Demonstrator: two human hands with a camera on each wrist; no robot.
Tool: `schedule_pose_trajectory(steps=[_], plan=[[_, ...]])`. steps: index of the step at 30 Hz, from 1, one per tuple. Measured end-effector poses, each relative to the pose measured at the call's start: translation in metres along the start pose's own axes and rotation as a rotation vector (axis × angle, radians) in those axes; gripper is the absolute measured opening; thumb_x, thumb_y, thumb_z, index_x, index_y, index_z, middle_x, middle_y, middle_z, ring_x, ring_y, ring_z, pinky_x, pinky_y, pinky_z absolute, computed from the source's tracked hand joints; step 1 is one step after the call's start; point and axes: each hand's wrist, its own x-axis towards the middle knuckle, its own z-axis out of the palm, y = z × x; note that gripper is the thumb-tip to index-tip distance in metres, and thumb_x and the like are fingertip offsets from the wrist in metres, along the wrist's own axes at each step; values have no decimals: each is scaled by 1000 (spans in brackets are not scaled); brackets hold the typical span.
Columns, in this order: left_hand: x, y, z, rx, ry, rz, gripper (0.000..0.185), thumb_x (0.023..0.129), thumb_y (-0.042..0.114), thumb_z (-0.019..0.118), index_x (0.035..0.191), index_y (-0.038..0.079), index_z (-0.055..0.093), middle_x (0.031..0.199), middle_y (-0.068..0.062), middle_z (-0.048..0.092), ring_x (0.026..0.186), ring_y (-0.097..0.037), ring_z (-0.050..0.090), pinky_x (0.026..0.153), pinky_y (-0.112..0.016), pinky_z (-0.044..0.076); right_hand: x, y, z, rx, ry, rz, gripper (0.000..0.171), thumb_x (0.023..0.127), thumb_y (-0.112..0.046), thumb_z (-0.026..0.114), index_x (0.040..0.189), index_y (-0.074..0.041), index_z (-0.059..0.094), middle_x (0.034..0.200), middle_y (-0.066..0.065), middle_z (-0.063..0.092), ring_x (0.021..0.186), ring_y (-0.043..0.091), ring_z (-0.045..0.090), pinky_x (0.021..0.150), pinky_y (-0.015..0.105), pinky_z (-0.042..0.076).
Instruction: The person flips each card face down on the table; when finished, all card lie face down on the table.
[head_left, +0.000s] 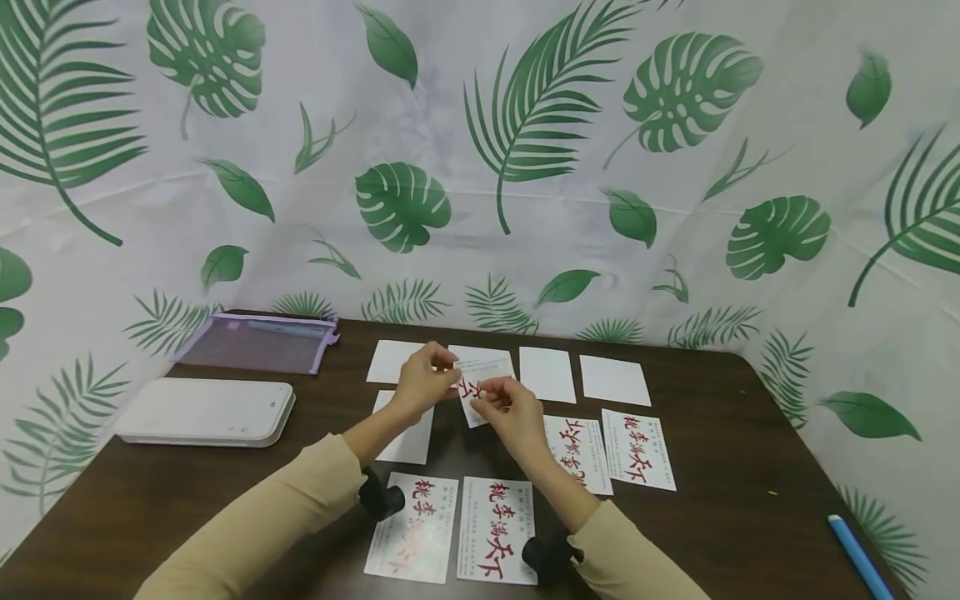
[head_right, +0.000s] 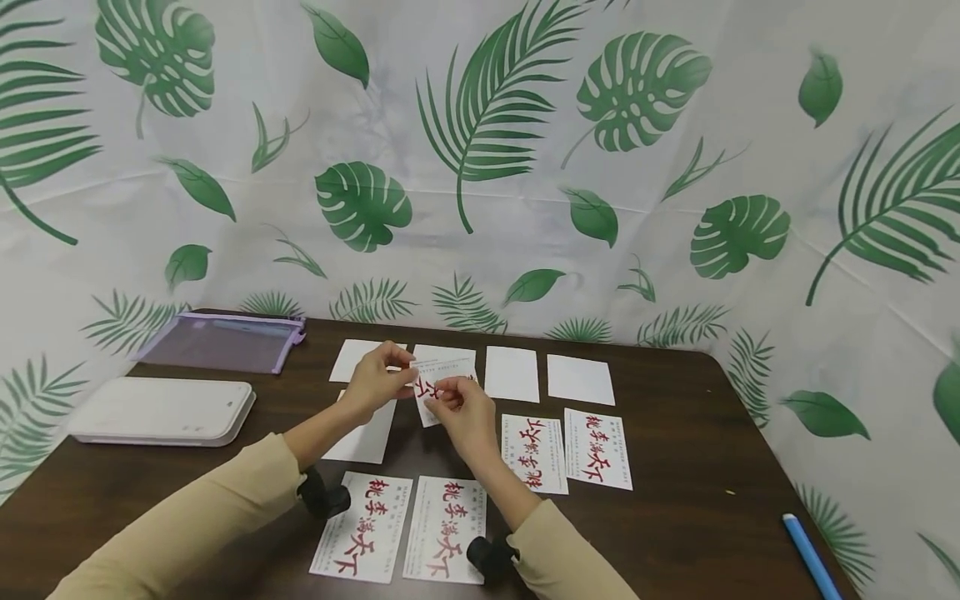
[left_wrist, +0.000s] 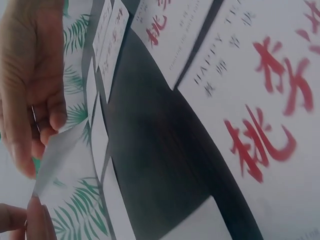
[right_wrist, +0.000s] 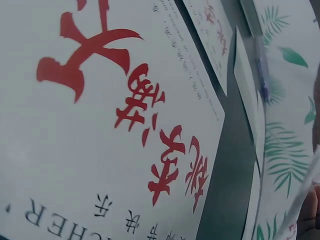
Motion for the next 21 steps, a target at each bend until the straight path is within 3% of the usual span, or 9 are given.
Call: schedule_pose_trajectory(steps=[7,14,21], plan=[[-7,8,6,-8,19,60,17,80,-6,57,97,-3,55,96,-18,63,78,-20,66,63,-31,58,-5,-3,5,-132,21,-134,24,74,-9,79,92,-1,66,80,8,62,70,16,59,60,17,49],[-13,10,11,-14,25,101,18,80,-4,57,97,-3,55,98,-20,66,86,-28,68,68,-42,57,-10,-4,4,-238,58,-254,17,75,2,75,91,-1,68,76,5,61,66,12,57,57,17,49],[-12,17,12,-17,0,199,26,84,8,67,106,-1,56,107,-17,64,88,-26,67,67,-30,57,-1,-9,-8,-297,146,-359,15,77,6,70,91,0,69,78,7,63,66,14,58,58,21,50]])
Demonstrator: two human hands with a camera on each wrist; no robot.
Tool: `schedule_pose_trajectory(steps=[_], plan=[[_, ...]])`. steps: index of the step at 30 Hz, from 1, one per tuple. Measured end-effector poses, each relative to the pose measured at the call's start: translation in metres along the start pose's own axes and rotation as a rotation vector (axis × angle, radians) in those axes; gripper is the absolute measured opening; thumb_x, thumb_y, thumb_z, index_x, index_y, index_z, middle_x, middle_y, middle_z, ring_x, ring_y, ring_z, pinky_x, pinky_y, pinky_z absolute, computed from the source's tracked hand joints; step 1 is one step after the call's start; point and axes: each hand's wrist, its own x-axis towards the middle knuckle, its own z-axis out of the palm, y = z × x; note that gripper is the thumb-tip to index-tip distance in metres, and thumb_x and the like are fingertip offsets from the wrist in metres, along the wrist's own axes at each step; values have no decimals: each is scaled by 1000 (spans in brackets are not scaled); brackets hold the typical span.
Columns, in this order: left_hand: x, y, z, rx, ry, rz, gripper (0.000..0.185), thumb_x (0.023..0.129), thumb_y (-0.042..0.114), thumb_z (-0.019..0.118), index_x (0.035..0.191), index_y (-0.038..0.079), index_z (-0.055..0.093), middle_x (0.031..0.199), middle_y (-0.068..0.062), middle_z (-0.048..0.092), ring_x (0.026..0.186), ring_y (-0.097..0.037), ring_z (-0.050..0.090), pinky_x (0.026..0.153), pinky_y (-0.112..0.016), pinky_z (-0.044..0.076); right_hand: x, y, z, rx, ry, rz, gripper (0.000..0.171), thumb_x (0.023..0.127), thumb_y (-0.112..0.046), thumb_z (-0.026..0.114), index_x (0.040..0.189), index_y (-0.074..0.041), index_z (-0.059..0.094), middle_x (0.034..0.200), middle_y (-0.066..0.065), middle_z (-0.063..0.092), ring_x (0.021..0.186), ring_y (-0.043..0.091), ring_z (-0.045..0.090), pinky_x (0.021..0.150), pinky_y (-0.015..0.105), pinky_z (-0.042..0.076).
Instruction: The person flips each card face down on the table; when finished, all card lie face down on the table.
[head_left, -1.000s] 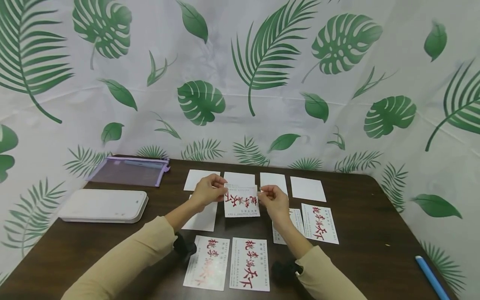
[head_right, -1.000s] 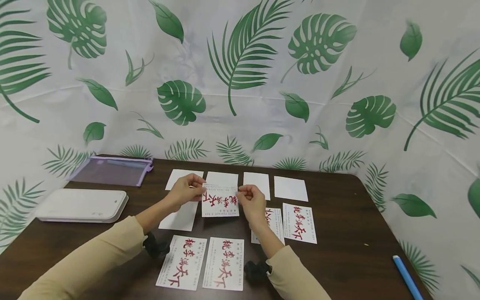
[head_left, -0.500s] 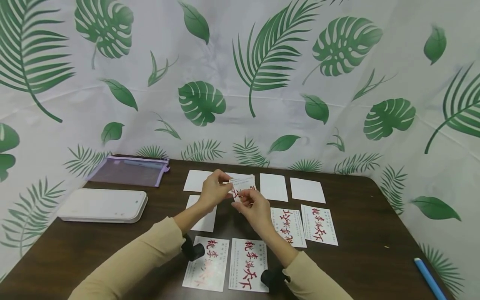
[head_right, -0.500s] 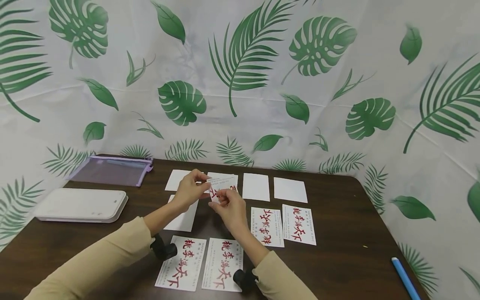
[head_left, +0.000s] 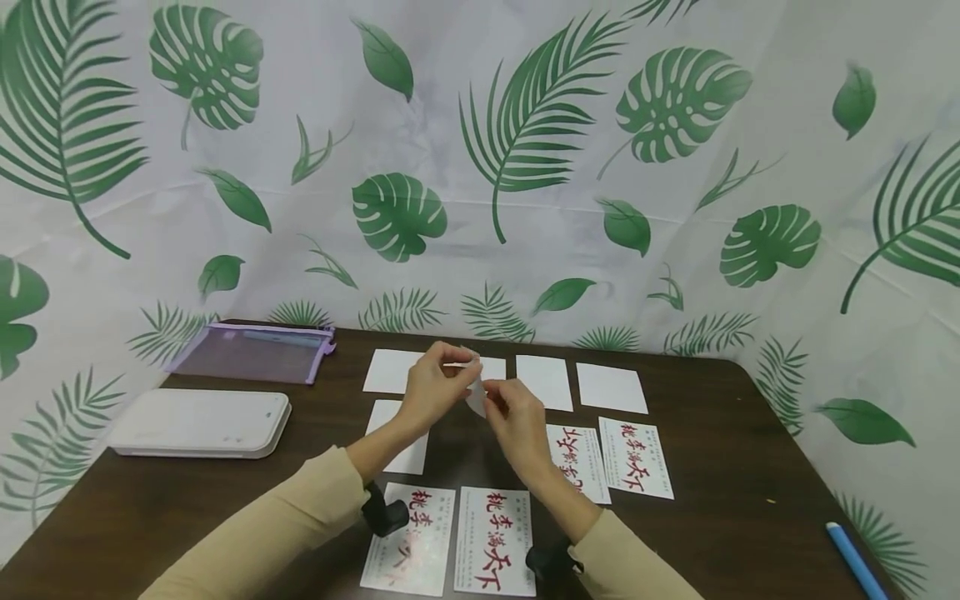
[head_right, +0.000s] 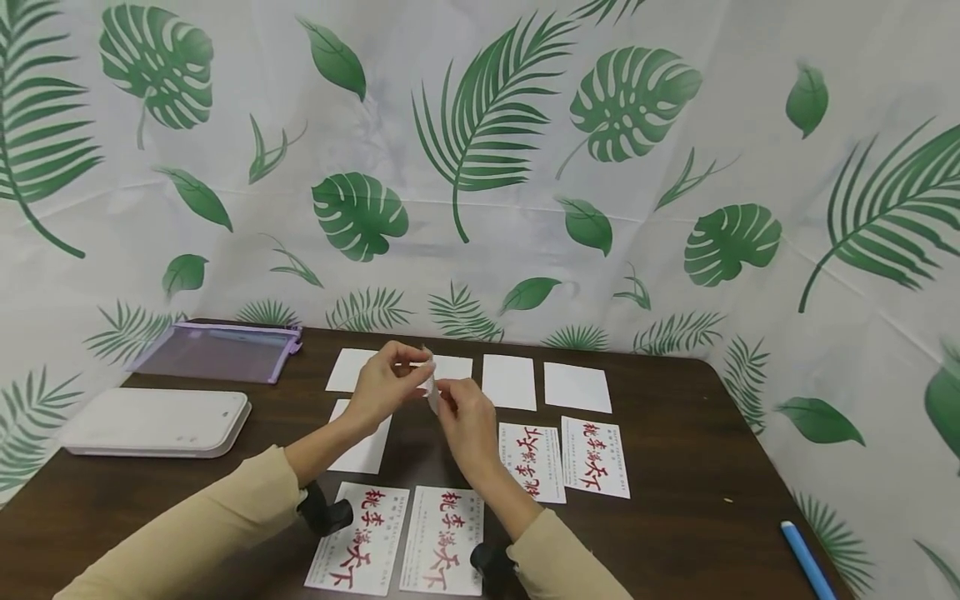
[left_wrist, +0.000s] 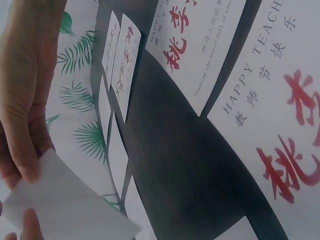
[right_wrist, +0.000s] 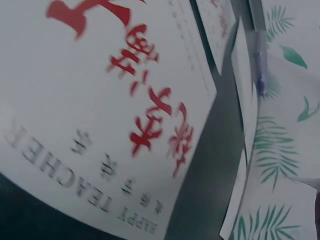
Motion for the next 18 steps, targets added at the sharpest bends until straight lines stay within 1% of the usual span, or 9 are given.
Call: schedule_pose_trajectory(steps=[2,5,6,9,11,13,14,17,18], plan=[[0,-1,-2,14,18,33,29,84,10,70,107,0,57,107,-16,64,89,-27,67,66,-26,57,3,2,-4,8,24,24,14,77,8,69,91,2,68,79,8,64,69,16,59,60,23,52],[1,-7,-8,63,82,71,31,82,8,72,107,-2,58,105,-17,66,90,-29,67,67,-23,56,8,6,-10,40,50,91,15,77,9,68,90,3,67,79,12,64,71,21,63,62,25,55],[1,-9,-10,78,108,71,31,81,7,72,108,-2,59,104,-18,66,91,-30,66,68,-24,56,9,7,-11,54,49,122,15,77,9,68,91,4,67,79,12,64,71,22,64,62,25,55],[0,-18,-18,121,166,15,35,80,3,72,112,-2,59,106,-18,65,93,-30,65,71,-25,56,10,11,-15,98,38,215,15,78,7,68,93,5,66,79,13,65,72,24,65,62,23,54],[-2,-25,-21,128,171,-39,38,79,1,72,114,-2,58,107,-18,64,94,-31,65,72,-27,56,9,14,-17,119,27,281,15,79,6,68,94,6,66,79,13,66,71,21,64,63,19,53],[-5,-31,-23,133,153,-96,39,79,0,72,116,0,59,108,-18,64,93,-30,65,69,-25,55,8,17,-17,145,12,349,16,79,5,68,95,5,66,80,12,65,70,17,61,62,16,51],[-6,-34,-24,134,139,-113,39,78,0,72,116,0,60,107,-19,64,91,-29,65,68,-24,55,7,17,-17,160,4,381,17,80,5,68,96,5,66,80,12,65,70,15,60,62,15,50],[-10,-40,-25,136,109,-148,37,77,-1,72,113,1,63,102,-19,66,85,-24,65,62,-19,51,3,20,-16,206,-30,470,23,81,3,68,103,1,65,81,10,64,69,11,56,60,14,47],[-12,-41,-25,146,102,-148,36,77,-2,71,112,1,64,101,-19,66,83,-23,64,61,-18,50,1,21,-15,219,-44,496,25,81,3,68,105,0,64,81,10,64,68,11,55,59,14,46]])
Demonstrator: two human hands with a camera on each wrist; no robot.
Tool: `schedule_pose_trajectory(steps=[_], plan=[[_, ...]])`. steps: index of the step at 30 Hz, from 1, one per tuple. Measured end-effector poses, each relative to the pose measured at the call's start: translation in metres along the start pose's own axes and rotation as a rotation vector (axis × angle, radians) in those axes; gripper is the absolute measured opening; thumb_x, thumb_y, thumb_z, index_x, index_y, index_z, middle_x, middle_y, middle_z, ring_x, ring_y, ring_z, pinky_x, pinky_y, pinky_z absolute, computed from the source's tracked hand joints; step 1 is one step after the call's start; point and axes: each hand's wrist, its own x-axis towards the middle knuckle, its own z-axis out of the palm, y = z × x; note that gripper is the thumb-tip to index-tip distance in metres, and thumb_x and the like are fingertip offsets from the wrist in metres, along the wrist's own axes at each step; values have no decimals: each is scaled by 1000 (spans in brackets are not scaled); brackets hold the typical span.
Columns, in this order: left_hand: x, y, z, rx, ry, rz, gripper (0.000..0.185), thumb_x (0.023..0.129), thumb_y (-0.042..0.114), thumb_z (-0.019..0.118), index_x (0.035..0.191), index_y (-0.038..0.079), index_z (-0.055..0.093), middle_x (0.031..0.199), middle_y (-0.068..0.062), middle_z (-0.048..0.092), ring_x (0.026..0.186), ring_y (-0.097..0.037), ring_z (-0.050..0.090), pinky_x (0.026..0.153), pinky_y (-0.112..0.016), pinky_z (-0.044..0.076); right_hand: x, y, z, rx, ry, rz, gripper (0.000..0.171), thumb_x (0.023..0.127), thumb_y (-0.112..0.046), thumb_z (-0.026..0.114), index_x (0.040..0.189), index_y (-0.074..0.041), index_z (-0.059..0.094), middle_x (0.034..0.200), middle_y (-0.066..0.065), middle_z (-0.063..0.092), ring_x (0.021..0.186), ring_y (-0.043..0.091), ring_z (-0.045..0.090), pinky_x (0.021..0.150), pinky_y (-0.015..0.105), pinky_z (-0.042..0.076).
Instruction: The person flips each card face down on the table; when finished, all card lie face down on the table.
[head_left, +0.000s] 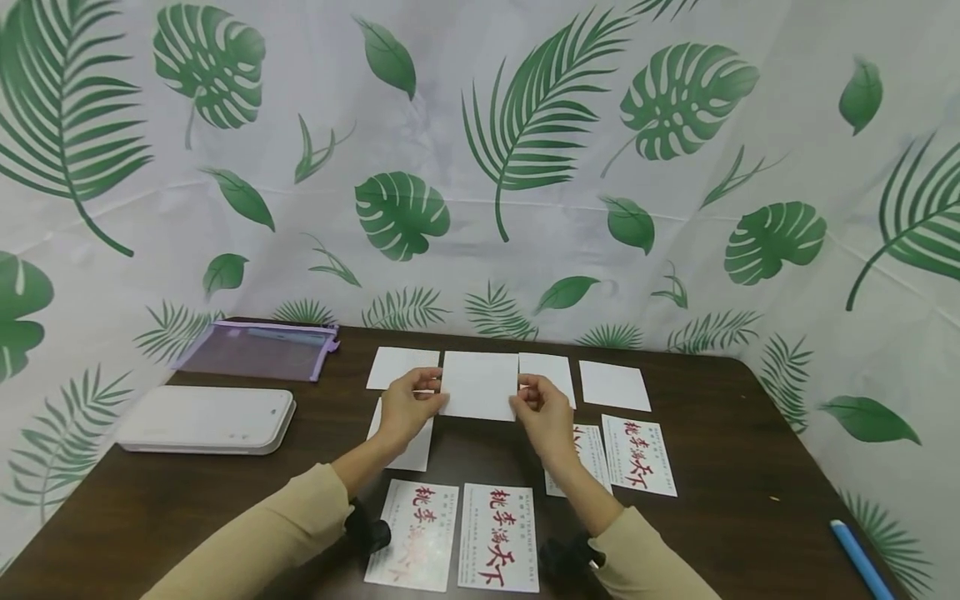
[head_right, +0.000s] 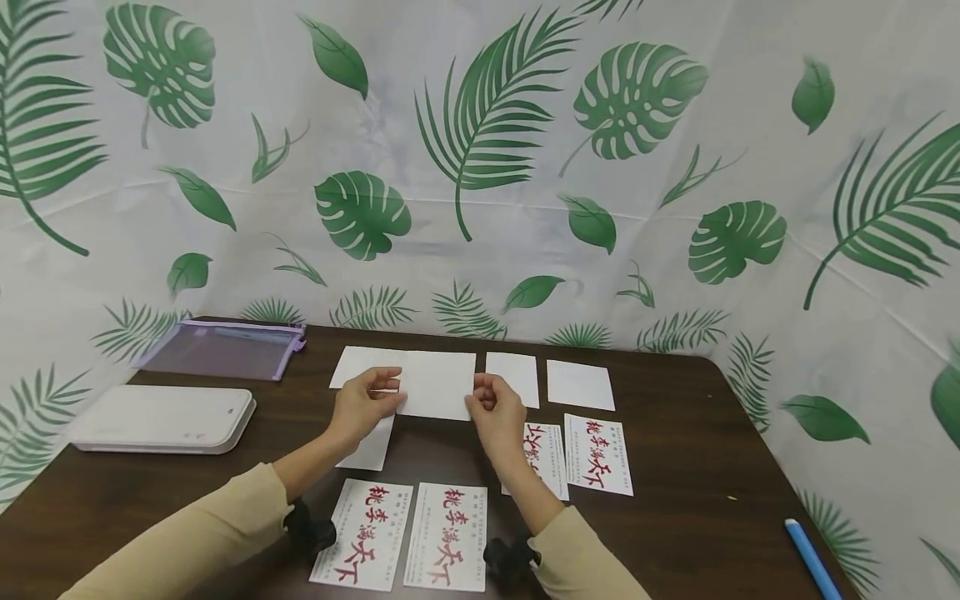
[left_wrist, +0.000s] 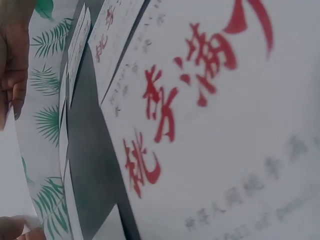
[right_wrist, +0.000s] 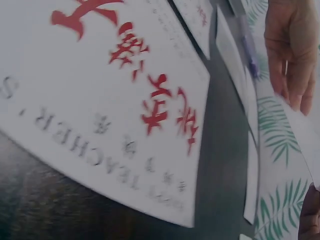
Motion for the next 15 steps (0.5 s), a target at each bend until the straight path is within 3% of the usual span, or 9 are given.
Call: schedule_pose_trajectory(steps=[7,15], plan=[[-9,-8,-1,64,-103,-21,34,75,-7,71,108,-6,65,94,-19,66,80,-22,67,62,-23,55,-8,17,-1,-85,-81,101,33,78,2,69,111,2,63,72,6,64,56,9,55,51,18,45],[-14,-13,-3,317,-200,39,29,70,-1,77,97,-4,67,82,-9,68,74,-17,65,62,-27,52,-10,31,0,-136,-210,155,27,77,5,68,104,8,64,69,6,61,54,11,58,52,23,54]])
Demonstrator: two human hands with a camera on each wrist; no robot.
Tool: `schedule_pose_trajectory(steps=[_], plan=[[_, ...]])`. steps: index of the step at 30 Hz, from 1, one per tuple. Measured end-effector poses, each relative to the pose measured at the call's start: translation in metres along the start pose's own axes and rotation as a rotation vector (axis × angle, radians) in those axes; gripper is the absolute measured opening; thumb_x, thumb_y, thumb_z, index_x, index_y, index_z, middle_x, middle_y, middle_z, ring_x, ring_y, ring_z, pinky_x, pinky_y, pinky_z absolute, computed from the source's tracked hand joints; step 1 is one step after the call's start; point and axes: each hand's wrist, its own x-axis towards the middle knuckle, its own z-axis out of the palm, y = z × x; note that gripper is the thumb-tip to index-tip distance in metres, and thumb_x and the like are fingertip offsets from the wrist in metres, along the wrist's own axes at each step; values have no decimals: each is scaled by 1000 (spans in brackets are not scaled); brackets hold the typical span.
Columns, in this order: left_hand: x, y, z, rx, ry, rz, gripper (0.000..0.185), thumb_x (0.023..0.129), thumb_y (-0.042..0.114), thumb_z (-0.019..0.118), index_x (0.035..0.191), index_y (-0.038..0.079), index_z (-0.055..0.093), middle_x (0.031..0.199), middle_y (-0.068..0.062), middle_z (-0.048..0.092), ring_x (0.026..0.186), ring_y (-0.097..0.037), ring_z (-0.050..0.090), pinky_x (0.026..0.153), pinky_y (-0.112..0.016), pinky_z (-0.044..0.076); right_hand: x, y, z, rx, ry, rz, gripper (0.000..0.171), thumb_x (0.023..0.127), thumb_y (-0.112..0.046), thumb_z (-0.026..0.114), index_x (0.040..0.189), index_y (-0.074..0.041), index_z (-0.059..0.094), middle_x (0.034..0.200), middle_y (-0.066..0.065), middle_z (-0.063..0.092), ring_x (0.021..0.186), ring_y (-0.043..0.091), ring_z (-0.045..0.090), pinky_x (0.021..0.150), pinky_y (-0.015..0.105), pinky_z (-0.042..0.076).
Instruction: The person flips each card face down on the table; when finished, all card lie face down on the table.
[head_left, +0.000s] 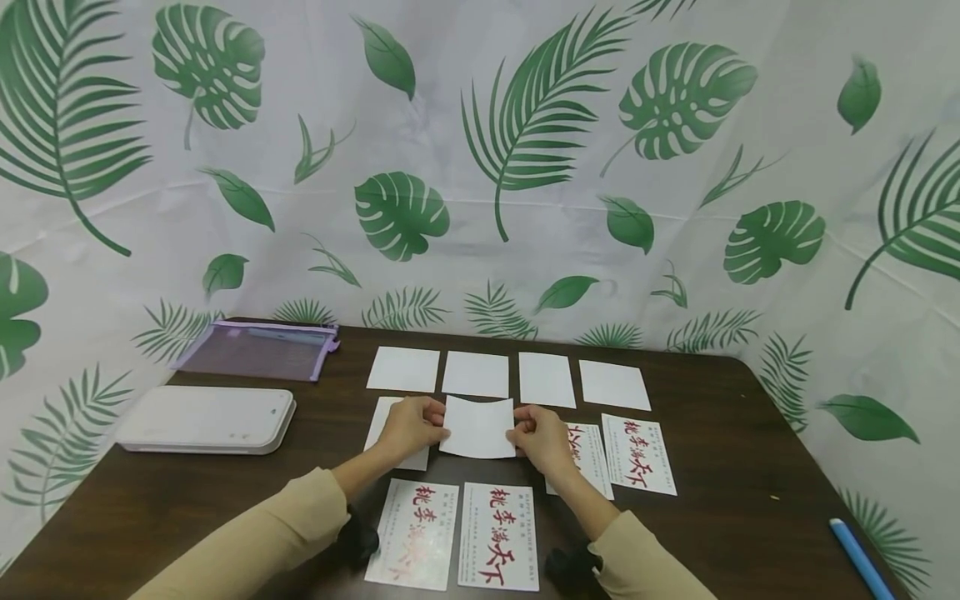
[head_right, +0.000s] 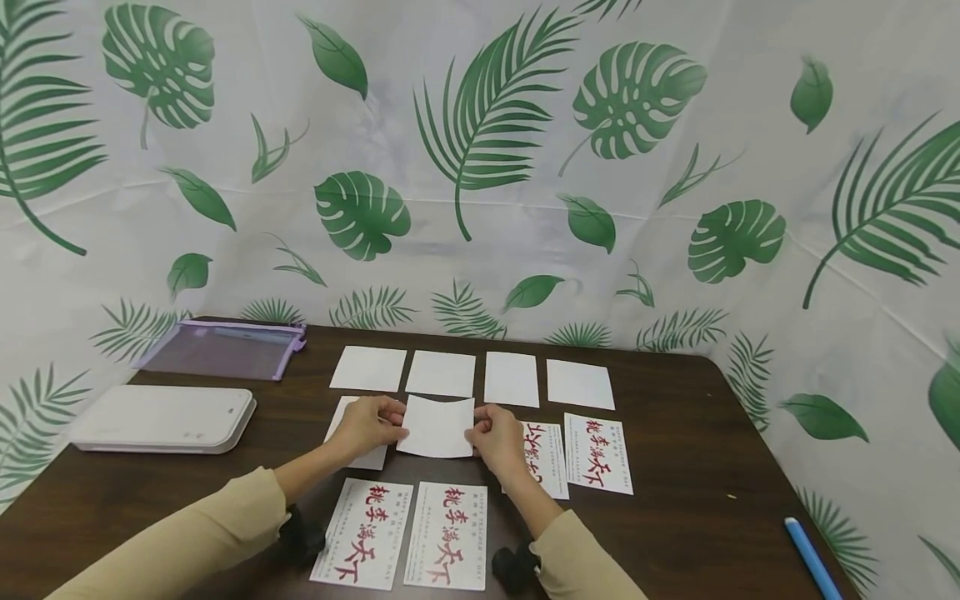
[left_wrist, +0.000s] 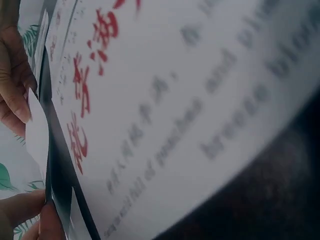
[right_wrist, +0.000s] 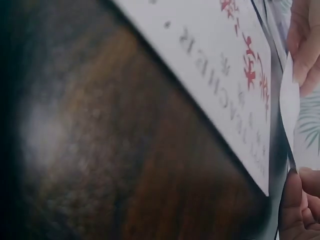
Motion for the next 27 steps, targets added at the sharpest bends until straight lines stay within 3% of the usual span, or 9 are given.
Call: schedule_pose_trajectory(steps=[11,18,23,27], plan=[[3,-1,0,177,-40,79,23,66,-1,79,86,-2,66,72,-6,64,64,-11,55,58,-24,46,1,7,1,-181,-41,-73,27,75,2,73,99,7,60,65,3,58,45,8,52,44,21,47],[7,3,-1,257,-68,117,23,67,0,79,86,-2,66,71,-5,62,61,-10,51,56,-23,43,-1,2,-1,-276,-17,-123,30,73,-4,76,97,2,58,67,1,55,57,11,46,51,24,38],[11,18,-1,216,-87,114,30,73,5,77,98,-4,65,79,-7,63,64,-11,51,56,-22,43,3,2,-19,-227,13,-100,25,79,-6,72,100,3,60,69,2,57,56,10,49,49,21,41],[15,32,13,125,-165,125,38,75,9,77,108,-4,64,87,-9,66,65,-11,57,56,-21,47,8,10,-47,-82,41,-5,18,83,-5,68,98,3,63,74,8,60,58,13,53,49,21,45]])
